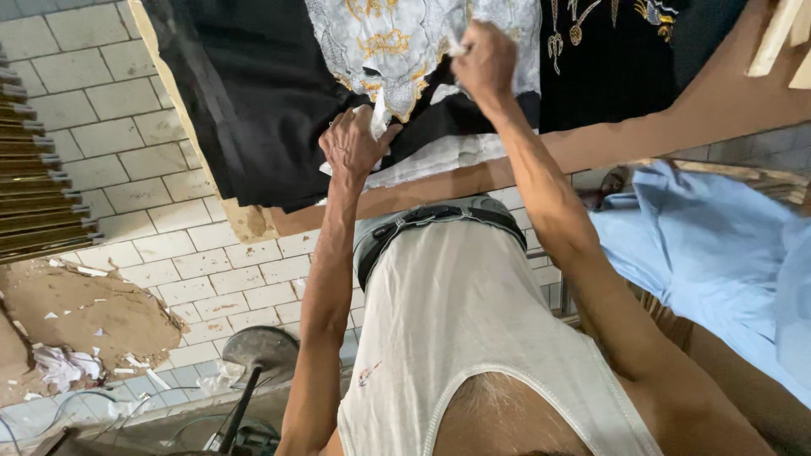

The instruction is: The person removes white paper backing from embroidered black fabric panels laid on a work table. They pick and tear the paper away piece by piece around the gold and white embroidery, working across different sections of the cloth and letting scraps fall to the floor.

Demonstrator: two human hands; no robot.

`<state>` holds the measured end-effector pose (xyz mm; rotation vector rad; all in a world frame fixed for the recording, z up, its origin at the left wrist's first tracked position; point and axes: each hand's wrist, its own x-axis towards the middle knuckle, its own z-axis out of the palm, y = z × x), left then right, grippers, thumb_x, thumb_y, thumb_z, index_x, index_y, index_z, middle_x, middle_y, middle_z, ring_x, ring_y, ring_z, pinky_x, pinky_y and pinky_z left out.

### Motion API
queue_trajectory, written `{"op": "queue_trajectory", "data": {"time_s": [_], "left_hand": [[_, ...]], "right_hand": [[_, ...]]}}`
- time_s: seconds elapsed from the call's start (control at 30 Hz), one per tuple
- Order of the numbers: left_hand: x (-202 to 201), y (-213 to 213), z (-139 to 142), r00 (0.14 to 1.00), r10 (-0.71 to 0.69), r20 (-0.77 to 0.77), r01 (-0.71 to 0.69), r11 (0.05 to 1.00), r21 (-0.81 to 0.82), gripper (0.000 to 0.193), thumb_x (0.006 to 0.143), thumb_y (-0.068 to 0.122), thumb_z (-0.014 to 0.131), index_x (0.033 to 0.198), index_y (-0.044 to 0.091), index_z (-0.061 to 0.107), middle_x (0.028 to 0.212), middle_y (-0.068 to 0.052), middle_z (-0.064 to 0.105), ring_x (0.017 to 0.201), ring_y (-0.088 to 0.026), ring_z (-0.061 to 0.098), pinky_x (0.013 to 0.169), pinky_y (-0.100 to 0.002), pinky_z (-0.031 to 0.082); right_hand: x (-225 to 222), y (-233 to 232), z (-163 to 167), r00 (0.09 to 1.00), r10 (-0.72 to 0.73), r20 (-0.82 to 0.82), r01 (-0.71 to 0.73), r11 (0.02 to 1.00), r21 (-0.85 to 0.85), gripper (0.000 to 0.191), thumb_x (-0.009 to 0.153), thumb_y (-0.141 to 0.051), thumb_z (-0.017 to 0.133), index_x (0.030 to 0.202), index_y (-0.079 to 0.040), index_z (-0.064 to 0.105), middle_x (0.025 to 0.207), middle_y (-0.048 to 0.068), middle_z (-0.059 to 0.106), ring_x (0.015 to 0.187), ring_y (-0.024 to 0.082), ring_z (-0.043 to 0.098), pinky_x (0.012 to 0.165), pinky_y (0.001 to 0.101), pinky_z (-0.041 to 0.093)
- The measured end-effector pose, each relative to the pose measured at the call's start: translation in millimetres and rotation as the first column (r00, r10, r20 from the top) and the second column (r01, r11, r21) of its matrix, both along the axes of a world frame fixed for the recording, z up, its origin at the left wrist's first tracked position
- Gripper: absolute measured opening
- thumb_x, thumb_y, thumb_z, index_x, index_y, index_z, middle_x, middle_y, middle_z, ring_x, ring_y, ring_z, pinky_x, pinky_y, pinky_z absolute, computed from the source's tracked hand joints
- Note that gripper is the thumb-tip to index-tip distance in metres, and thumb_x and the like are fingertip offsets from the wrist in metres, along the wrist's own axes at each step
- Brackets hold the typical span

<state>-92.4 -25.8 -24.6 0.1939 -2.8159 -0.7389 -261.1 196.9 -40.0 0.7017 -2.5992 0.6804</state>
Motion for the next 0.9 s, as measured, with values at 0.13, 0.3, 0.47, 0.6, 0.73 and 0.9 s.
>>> {"op": "queue_trajectory", "data": {"time_s": [0.13,0.3,0.47,0.6,0.73,0.9], "left_hand": [[-2.1,-1.3,0.0,0.998,0.014,0.058,-0.013,1.0,-0.01,0.053,0.069,0.052,0.092,0.076,0.008,0.064,0.074,-0.011,0.068,0.072,-0.033,0.069,0.056,-0.046,0.052],[-7.6,3.9,12.8,0.991,-0.025,0.133,0.02,0.999,0.045,0.049,0.07,0.047,0.091,0.091,0.008,0.069,0.082,-0.012,0.07,0.075,-0.034,0.069,0.06,-0.048,0.053],[-35.6,26.2,27.0,0.997,-0.074,-0.034,0.077,0.994,0.077,0.042,0.076,0.037,0.088,0.099,0.008,0.07,0.087,-0.013,0.07,0.079,-0.035,0.07,0.063,-0.048,0.054],[-99.9,46.8,25.1,0.985,-0.147,-0.087,0.15,0.988,0.037,0.037,0.072,0.029,0.084,0.099,0.009,0.067,0.09,-0.012,0.07,0.088,-0.033,0.071,0.066,-0.047,0.055],[-152.4,61.8,14.9,0.992,-0.124,-0.031,0.125,0.992,0.02,0.041,0.076,0.037,0.085,0.1,0.009,0.066,0.091,-0.012,0.07,0.087,-0.033,0.07,0.066,-0.049,0.053],[-166.8,69.1,1.3,0.994,-0.059,-0.092,0.062,0.998,0.028,0.053,0.08,0.052,0.084,0.107,0.009,0.068,0.091,-0.015,0.07,0.084,-0.036,0.069,0.062,-0.049,0.053]], "right_hand": [[-11.4,56.7,5.7,0.958,-0.103,0.269,0.16,0.966,-0.201,0.01,0.084,-0.008,0.075,0.081,-0.007,0.066,0.076,0.005,0.072,0.064,0.016,0.068,0.056,0.0344,0.054],[8.9,62.0,15.4,0.955,-0.069,0.288,0.107,0.987,-0.118,0.028,0.085,-0.021,0.082,0.103,-0.005,0.069,0.092,0.01,0.075,0.081,0.023,0.074,0.071,0.0376,0.059],[15.2,28.1,28.2,0.98,-0.123,0.155,0.087,0.971,0.222,0.06,0.077,-0.037,0.094,0.122,-0.009,0.066,0.11,0.012,0.072,0.095,0.028,0.069,0.073,0.0437,0.057],[2.2,16.6,23.7,0.995,-0.084,0.055,0.066,0.96,0.273,0.042,0.077,-0.029,0.089,0.107,-0.009,0.068,0.092,0.013,0.072,0.077,0.028,0.07,0.054,0.0429,0.053],[-12.5,21.5,5.5,0.964,-0.043,0.264,-0.01,0.98,0.197,0.015,0.097,-0.013,0.075,0.09,-0.007,0.063,0.072,0.012,0.062,0.061,0.026,0.064,0.054,0.041,0.048],[-9.2,74.3,-0.3,0.964,-0.122,0.236,0.133,0.991,-0.03,0.017,0.096,-0.007,0.074,0.088,0.0,0.06,0.065,0.012,0.061,0.055,0.028,0.062,0.048,0.0406,0.046]]}}
